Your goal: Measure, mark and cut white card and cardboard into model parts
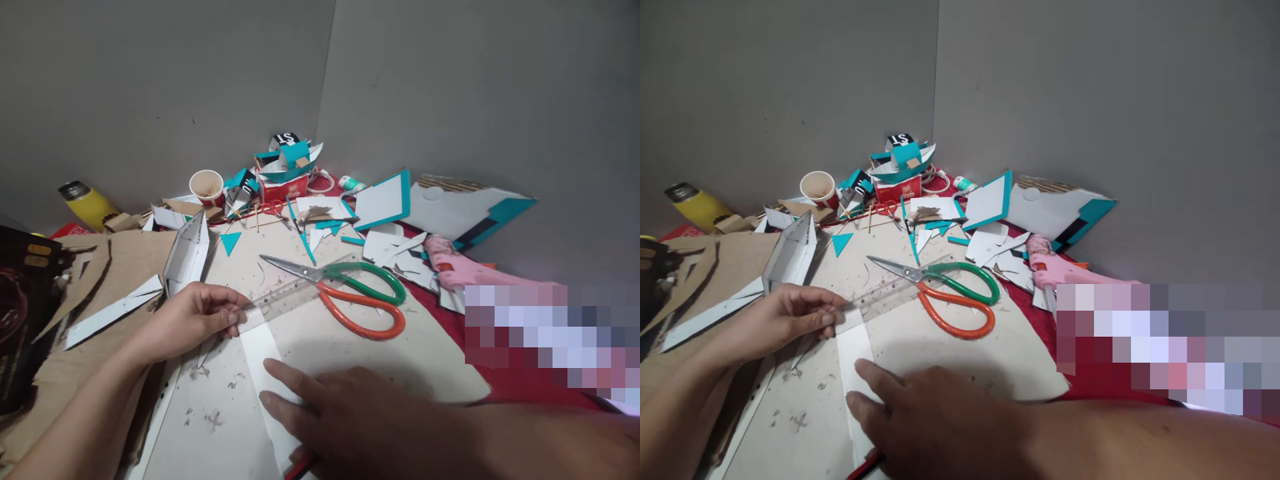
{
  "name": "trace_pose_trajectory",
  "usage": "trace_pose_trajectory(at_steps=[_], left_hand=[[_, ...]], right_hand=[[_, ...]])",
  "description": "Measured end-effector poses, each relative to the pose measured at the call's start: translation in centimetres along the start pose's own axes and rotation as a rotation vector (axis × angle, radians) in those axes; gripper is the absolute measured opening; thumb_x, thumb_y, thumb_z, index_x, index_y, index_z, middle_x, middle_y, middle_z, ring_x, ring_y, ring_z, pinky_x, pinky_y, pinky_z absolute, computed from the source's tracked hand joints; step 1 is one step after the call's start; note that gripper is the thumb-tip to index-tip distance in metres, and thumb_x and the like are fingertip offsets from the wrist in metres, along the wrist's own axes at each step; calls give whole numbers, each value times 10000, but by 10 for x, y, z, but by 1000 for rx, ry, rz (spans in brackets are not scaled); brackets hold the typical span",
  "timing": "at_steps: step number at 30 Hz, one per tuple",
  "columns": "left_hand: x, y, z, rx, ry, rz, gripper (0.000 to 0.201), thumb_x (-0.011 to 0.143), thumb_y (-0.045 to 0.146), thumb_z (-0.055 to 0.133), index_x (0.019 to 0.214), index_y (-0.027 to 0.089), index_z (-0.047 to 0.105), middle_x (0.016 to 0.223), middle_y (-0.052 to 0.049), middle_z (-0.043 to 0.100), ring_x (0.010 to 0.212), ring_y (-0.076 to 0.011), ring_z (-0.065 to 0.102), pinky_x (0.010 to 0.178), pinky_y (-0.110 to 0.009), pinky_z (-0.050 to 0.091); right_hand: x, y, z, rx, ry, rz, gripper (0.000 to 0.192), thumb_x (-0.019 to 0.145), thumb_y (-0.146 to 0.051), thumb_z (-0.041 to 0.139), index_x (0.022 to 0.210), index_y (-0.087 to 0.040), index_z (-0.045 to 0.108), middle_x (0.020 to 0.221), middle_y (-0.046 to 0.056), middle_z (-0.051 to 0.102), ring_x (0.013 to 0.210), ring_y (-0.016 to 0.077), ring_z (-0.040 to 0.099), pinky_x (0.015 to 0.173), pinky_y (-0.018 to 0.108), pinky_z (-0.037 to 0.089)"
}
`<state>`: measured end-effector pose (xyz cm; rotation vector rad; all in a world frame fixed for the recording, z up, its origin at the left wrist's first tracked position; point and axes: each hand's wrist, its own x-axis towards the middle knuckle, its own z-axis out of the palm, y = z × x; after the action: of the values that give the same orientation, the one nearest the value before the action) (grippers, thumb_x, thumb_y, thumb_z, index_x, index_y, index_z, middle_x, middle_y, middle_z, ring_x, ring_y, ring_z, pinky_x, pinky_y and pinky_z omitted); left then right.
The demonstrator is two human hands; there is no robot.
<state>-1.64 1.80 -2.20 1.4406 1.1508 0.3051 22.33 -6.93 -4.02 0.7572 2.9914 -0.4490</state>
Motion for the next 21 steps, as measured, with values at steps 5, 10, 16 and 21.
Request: trace_pose_trajectory(at_steps=[5,10,16,21], left_hand=[[-1,0,0,-118,-23,19,283,827,326,679,1062,168,661,764,18,625,641,-80,566,619,-208,446],[-6,3,-1,-322,-16,69,370,803,262,714,1149,161,632,766,7,639,652,-90,613,668,-230,491],[-11,13,24,-474,-39,178,308,748,244,757,1014,183,614,795,34,605,668,-102,633,667,-240,484],[-10,22,54,-232,-57,228,189,792,248,690,726,169,531,630,66,493,569,-55,419,535,-186,328]], right_hand=[[3,-1,-2,26,-24,40,613,771,-258,673,1352,-207,488,1466,156,449,633,192,700,438,272,430],[-3,8,-4,492,215,145,391,853,-237,586,1243,-204,580,1244,91,649,856,193,682,693,259,506],[5,22,-8,1099,504,471,305,881,-444,571,940,-171,694,785,28,683,727,170,614,631,260,459],[12,20,-11,1251,561,457,267,817,-419,631,791,-153,647,715,18,632,683,152,562,627,258,428]])
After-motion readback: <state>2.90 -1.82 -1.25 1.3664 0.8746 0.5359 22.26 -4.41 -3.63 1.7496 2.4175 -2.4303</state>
